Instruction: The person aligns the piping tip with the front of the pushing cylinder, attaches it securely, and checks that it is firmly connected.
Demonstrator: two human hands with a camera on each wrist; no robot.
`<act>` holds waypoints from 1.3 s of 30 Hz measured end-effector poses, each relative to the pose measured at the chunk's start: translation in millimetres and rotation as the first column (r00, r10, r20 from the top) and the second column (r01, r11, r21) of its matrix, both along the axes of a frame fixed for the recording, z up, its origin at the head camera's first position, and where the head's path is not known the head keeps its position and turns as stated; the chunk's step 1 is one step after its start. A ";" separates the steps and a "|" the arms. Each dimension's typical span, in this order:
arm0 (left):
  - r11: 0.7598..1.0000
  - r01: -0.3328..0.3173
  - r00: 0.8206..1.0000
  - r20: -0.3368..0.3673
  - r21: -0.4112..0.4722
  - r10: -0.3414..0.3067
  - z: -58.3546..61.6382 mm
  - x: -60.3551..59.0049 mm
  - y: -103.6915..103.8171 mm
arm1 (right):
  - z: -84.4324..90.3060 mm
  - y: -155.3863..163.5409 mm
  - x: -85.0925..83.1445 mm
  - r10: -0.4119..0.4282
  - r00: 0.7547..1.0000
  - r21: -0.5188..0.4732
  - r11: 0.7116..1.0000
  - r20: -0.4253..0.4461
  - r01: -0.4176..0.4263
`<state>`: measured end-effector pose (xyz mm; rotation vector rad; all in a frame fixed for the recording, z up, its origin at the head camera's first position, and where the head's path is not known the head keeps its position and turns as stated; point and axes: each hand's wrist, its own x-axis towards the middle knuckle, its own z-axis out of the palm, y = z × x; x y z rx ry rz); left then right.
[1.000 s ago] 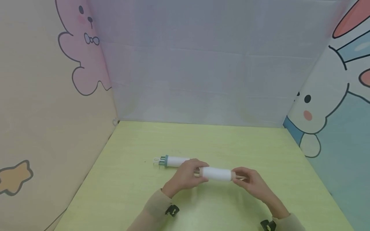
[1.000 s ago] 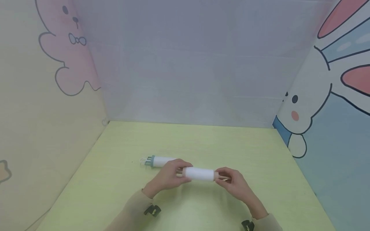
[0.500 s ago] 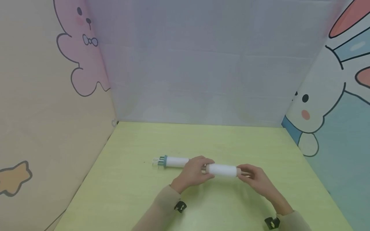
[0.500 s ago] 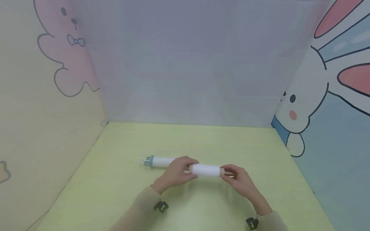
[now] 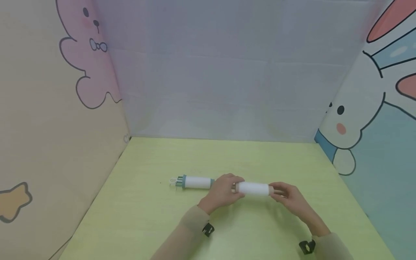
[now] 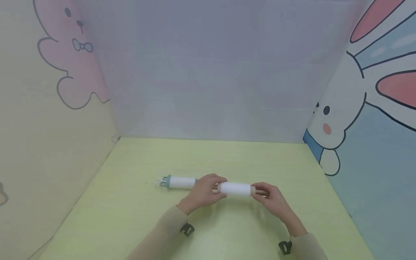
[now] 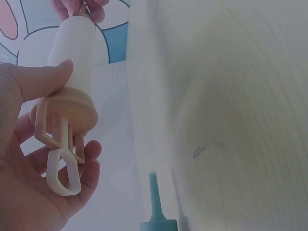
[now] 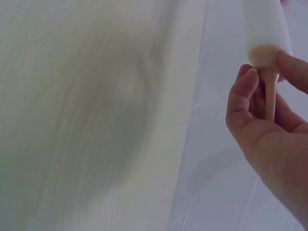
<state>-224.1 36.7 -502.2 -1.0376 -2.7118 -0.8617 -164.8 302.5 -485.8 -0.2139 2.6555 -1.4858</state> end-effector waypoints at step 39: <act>0.995 -0.079 0.987 -0.146 -0.057 0.070 -30.6 -18.2 50.8 | -21.6 26.4 -22.8 -0.064 0.998 -0.017 0.998 0.017 0.065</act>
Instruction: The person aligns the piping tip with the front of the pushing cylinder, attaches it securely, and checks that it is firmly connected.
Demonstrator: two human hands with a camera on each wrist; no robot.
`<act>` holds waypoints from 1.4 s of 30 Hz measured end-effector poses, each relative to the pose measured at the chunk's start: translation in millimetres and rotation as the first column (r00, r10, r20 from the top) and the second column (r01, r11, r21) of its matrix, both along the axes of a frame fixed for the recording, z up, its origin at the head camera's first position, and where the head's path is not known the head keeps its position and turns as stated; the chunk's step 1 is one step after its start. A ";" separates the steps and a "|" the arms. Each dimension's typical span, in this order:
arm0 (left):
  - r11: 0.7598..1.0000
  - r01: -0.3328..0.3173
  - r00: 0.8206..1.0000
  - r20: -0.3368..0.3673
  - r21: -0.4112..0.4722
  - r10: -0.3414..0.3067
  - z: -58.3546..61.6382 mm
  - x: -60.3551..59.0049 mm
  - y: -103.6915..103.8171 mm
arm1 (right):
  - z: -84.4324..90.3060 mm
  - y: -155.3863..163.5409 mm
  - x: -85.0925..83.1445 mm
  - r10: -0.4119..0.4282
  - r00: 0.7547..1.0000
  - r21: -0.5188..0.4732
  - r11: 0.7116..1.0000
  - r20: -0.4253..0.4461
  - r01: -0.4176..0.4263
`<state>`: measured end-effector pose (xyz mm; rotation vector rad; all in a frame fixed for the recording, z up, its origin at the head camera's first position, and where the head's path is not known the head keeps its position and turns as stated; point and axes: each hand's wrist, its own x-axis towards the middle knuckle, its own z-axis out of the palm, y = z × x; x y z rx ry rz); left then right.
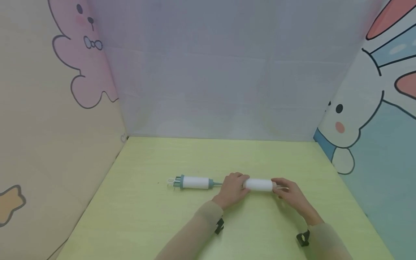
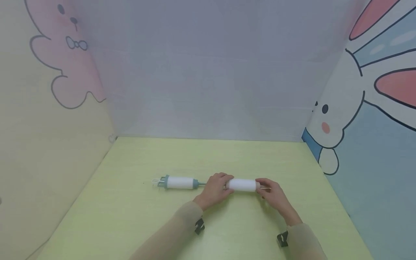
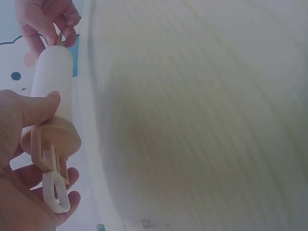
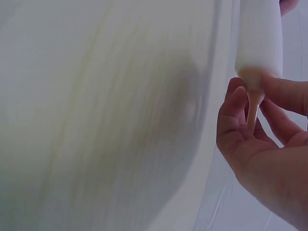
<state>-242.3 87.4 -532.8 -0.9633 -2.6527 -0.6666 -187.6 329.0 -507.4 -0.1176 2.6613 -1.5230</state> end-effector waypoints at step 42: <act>0.995 -0.069 0.988 0.131 -0.073 0.078 -11.4 -8.6 15.1 | -9.8 2.6 -5.1 -0.023 0.998 0.120 0.993 0.063 0.016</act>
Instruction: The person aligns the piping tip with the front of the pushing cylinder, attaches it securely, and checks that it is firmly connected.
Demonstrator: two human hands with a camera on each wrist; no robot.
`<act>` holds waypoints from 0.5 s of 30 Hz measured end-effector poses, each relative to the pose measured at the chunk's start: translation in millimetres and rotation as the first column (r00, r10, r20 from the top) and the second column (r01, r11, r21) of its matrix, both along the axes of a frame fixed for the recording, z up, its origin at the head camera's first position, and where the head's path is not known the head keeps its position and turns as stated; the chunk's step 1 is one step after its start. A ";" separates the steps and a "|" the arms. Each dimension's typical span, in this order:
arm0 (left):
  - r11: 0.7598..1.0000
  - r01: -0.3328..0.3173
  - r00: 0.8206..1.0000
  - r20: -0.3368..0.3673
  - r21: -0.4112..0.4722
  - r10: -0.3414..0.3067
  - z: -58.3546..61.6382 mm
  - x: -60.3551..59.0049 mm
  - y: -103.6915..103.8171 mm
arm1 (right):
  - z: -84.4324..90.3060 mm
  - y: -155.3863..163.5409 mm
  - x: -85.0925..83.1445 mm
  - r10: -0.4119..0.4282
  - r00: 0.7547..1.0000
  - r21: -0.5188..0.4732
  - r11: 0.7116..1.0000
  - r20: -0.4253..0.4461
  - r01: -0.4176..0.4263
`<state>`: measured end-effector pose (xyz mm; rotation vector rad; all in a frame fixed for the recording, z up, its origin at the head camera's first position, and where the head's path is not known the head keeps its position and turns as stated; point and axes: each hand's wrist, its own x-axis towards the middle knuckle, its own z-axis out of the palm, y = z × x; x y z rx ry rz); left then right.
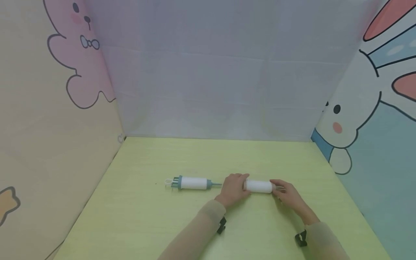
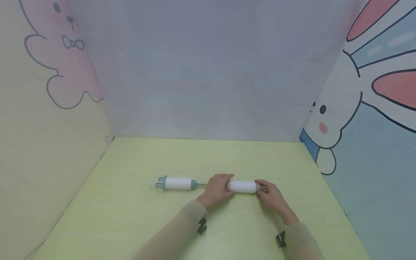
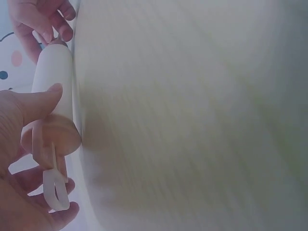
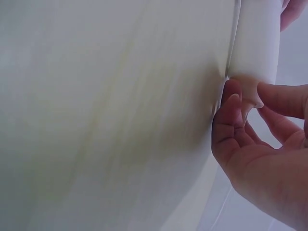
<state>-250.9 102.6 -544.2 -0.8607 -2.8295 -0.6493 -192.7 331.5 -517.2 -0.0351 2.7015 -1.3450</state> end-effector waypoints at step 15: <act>0.997 0.001 0.999 0.043 0.076 -0.004 12.1 -7.9 -17.6 | 14.5 7.8 -7.7 -0.058 0.998 0.237 0.970 -0.025 0.062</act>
